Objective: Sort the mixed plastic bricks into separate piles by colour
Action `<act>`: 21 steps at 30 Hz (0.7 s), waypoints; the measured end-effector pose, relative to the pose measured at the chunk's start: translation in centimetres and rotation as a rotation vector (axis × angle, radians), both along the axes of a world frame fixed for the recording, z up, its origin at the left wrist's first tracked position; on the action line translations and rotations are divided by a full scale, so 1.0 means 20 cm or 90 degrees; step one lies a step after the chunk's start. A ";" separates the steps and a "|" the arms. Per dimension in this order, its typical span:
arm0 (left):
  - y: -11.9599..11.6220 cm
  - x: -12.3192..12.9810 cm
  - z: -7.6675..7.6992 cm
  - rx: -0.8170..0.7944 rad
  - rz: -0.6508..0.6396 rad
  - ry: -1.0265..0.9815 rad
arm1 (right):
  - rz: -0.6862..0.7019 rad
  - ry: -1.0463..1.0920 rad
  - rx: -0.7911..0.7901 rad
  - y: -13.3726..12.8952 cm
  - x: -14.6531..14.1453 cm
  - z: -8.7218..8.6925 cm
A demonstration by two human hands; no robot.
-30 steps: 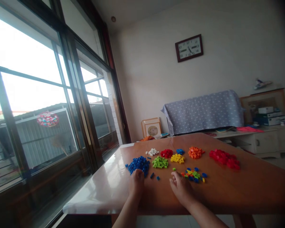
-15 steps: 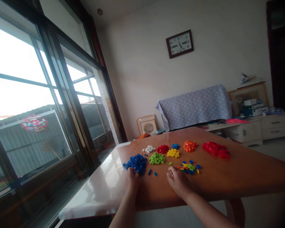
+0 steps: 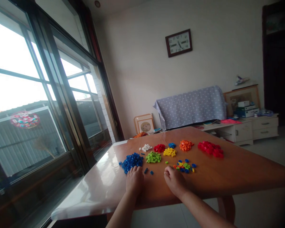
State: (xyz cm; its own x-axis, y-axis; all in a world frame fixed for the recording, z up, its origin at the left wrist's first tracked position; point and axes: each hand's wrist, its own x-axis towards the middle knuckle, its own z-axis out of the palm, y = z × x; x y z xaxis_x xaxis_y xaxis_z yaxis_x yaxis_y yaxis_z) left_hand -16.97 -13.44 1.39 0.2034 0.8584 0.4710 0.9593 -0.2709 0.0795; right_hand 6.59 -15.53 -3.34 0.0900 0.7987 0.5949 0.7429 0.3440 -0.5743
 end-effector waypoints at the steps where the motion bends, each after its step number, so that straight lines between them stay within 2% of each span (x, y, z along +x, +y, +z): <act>1: -0.01 0.01 0.01 -0.006 -0.016 0.019 | -0.001 0.000 0.001 0.00 0.00 0.00; 8: -0.05 0.05 0.07 -0.036 -0.119 0.066 | -0.005 0.000 -0.007 -0.03 0.00 0.04; 16: 0.01 0.07 0.05 -0.081 -0.118 0.044 | -0.008 0.005 -0.013 -0.05 0.00 0.07; 21: 0.07 0.17 0.00 -0.127 -0.087 -0.022 | -0.022 0.008 -0.005 -0.05 -0.01 0.08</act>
